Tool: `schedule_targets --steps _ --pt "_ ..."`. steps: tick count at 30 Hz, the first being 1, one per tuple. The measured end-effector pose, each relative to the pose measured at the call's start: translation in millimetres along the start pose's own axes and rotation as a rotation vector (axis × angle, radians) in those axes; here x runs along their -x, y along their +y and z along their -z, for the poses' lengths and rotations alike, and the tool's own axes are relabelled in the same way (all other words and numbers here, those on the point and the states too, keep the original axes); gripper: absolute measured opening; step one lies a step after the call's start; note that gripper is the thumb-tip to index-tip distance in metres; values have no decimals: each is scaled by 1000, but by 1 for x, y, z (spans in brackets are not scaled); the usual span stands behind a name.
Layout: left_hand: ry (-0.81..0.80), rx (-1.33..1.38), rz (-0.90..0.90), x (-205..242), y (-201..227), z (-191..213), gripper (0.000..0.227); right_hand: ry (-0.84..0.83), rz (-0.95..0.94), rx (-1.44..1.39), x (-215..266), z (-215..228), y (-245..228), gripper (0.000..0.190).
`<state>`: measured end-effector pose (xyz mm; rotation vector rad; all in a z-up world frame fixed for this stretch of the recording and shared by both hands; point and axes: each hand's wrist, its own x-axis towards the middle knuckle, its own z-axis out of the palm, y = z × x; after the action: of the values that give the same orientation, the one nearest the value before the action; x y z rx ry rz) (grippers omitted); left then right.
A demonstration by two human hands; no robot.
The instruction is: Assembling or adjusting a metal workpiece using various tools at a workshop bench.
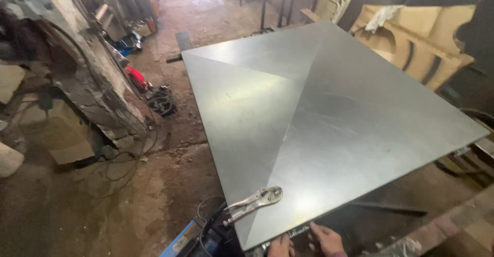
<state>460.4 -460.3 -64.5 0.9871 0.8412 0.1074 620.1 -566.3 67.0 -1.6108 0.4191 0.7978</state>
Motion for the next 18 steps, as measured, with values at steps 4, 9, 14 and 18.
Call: schedule_targets --steps 4,9,14,18 --pt "-19 109 134 63 97 -24 33 -125 50 -73 34 3 -17 38" --pt "13 128 234 85 123 -26 33 -100 3 -59 63 -1 -22 40" --pt "3 128 253 99 133 -25 35 -139 -82 -141 91 -8 -20 50" --pt "1 105 192 105 140 -26 30 -281 -159 -213 97 -18 -13 53"
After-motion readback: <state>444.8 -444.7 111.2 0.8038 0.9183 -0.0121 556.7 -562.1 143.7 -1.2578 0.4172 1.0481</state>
